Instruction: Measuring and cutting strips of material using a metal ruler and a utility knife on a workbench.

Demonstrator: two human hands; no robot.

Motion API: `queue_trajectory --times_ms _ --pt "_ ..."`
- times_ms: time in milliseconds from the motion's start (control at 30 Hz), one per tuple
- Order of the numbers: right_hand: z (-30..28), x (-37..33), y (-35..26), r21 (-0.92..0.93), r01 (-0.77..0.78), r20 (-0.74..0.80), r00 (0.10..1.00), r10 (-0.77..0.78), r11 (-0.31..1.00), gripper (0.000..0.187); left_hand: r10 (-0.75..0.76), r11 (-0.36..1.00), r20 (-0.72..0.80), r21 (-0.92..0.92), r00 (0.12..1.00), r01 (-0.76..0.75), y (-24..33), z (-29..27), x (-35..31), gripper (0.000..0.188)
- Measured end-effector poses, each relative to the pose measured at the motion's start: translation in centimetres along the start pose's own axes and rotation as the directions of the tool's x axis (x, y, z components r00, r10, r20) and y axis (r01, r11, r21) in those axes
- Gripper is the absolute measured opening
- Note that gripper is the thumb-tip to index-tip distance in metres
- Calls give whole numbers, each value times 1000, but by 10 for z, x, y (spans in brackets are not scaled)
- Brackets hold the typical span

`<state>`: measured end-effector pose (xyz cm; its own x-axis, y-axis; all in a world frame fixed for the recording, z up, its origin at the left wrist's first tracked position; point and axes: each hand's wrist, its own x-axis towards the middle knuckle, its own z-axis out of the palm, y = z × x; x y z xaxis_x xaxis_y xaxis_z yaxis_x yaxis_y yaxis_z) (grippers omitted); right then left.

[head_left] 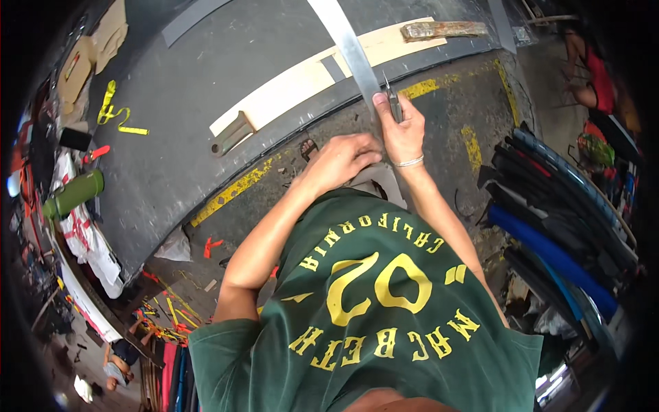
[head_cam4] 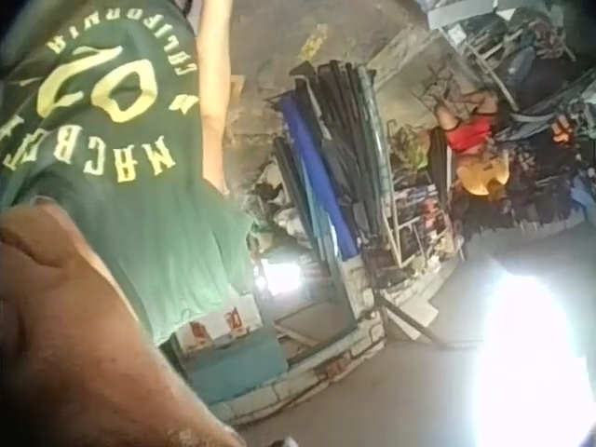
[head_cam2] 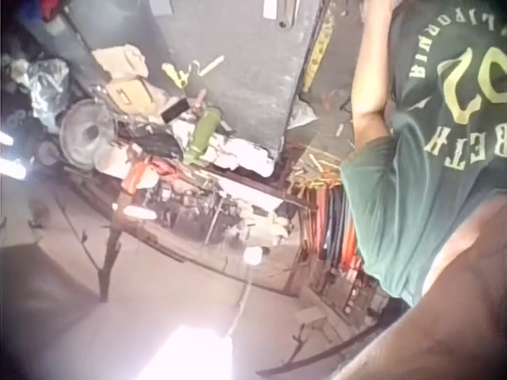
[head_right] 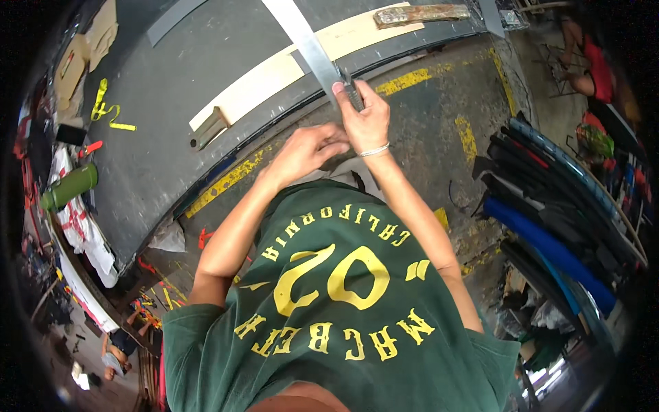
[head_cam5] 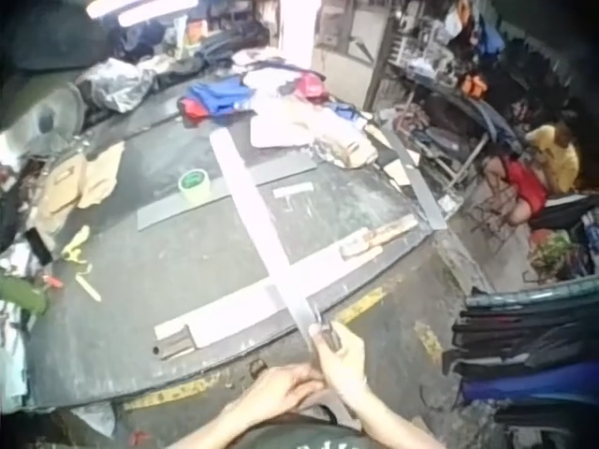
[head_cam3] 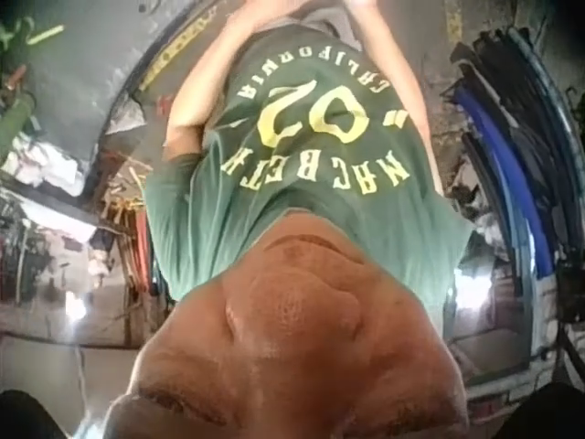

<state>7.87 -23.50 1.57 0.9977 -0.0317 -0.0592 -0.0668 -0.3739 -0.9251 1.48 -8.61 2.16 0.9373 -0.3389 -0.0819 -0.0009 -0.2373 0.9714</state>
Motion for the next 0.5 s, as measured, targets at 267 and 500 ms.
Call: queue_trajectory --times_ms 267,500 --pt "10 -15 26 -231 -71 30 996 80 970 33 -153 938 -284 260 947 229 3 -75 3 28" --pt "10 -3 42 -185 -269 153 942 298 945 31 91 677 -271 723 958 140 -42 -74 60 71"
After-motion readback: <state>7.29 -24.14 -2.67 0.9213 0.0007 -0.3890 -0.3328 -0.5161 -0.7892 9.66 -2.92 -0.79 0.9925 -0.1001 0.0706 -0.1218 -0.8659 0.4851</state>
